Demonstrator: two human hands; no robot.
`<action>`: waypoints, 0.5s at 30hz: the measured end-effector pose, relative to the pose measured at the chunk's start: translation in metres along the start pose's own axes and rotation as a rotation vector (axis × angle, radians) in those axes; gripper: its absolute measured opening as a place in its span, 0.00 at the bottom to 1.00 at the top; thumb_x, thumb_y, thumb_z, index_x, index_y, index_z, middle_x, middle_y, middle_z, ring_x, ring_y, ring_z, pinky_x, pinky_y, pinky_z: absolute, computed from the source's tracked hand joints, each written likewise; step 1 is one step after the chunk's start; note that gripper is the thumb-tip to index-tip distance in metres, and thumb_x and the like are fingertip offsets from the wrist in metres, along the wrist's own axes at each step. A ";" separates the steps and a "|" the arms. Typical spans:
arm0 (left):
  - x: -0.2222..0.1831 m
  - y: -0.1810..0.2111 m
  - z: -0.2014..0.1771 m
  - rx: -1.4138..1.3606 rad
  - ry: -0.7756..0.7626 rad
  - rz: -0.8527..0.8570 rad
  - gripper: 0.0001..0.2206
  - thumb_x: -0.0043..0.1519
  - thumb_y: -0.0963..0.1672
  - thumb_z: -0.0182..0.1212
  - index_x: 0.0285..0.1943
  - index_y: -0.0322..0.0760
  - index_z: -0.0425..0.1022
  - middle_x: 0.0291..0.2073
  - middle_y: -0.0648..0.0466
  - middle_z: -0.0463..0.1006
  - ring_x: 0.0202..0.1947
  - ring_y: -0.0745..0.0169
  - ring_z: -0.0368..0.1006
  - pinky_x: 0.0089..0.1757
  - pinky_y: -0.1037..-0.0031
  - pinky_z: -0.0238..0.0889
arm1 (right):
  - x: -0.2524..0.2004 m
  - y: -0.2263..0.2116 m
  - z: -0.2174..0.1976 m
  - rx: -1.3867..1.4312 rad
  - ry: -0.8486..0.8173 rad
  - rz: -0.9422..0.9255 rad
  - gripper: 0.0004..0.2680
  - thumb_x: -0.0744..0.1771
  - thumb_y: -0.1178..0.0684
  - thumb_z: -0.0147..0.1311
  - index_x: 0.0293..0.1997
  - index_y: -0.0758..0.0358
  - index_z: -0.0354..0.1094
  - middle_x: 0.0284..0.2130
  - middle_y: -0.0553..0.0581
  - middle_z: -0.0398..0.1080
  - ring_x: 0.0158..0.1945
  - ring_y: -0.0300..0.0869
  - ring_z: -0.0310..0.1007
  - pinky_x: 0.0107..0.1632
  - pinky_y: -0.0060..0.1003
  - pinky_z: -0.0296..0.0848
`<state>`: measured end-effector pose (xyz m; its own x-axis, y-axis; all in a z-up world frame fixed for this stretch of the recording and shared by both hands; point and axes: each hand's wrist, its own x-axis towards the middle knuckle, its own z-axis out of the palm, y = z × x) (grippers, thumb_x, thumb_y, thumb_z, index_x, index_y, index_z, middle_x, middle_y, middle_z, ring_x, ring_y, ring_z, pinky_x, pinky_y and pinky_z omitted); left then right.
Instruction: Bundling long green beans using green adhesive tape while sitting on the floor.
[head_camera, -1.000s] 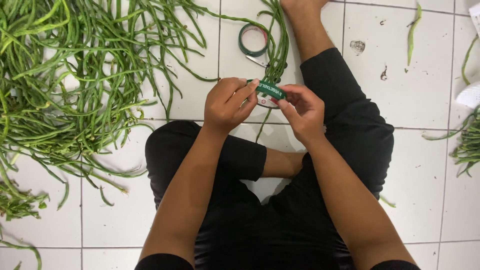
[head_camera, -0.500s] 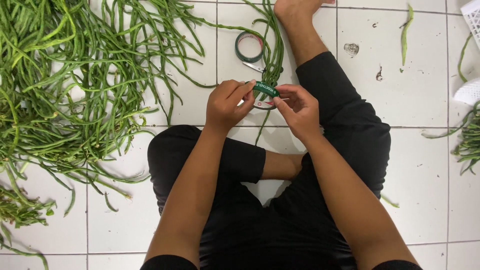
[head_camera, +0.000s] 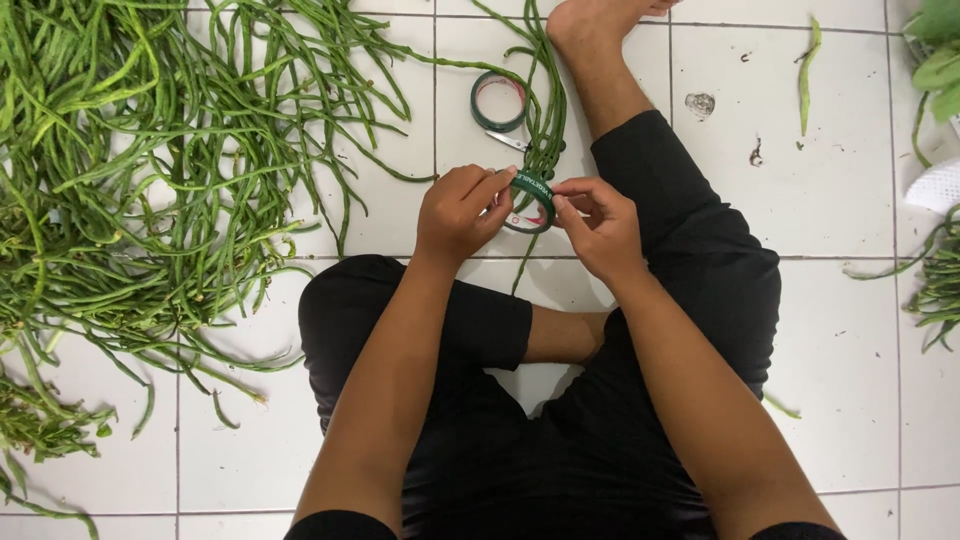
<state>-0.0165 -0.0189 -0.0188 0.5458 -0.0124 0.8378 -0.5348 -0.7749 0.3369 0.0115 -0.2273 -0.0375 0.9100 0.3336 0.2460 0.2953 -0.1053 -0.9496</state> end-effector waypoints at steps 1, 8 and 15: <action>0.001 0.000 0.000 0.008 -0.014 0.017 0.08 0.53 0.35 0.70 0.39 0.35 0.82 0.23 0.54 0.73 0.22 0.62 0.72 0.28 0.77 0.71 | 0.000 -0.002 0.000 -0.009 -0.006 0.009 0.03 0.69 0.62 0.56 0.46 0.68 0.73 0.36 0.65 0.75 0.38 0.53 0.80 0.38 0.46 0.82; -0.001 0.000 0.003 -0.010 -0.061 0.001 0.07 0.54 0.36 0.69 0.38 0.36 0.81 0.21 0.54 0.71 0.20 0.62 0.70 0.27 0.77 0.70 | 0.002 -0.013 -0.005 -0.025 -0.048 0.077 0.01 0.69 0.63 0.56 0.43 0.69 0.71 0.32 0.66 0.74 0.34 0.53 0.80 0.31 0.47 0.83; -0.005 -0.003 0.005 -0.017 -0.073 -0.011 0.07 0.54 0.37 0.68 0.38 0.38 0.81 0.20 0.55 0.70 0.19 0.61 0.69 0.26 0.74 0.68 | 0.000 -0.010 -0.002 -0.136 -0.102 0.043 0.02 0.71 0.61 0.50 0.43 0.71 0.65 0.31 0.67 0.71 0.31 0.53 0.79 0.27 0.47 0.81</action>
<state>-0.0144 -0.0201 -0.0261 0.5970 -0.0505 0.8007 -0.5393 -0.7642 0.3539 0.0094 -0.2281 -0.0277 0.8903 0.4189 0.1785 0.2999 -0.2445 -0.9221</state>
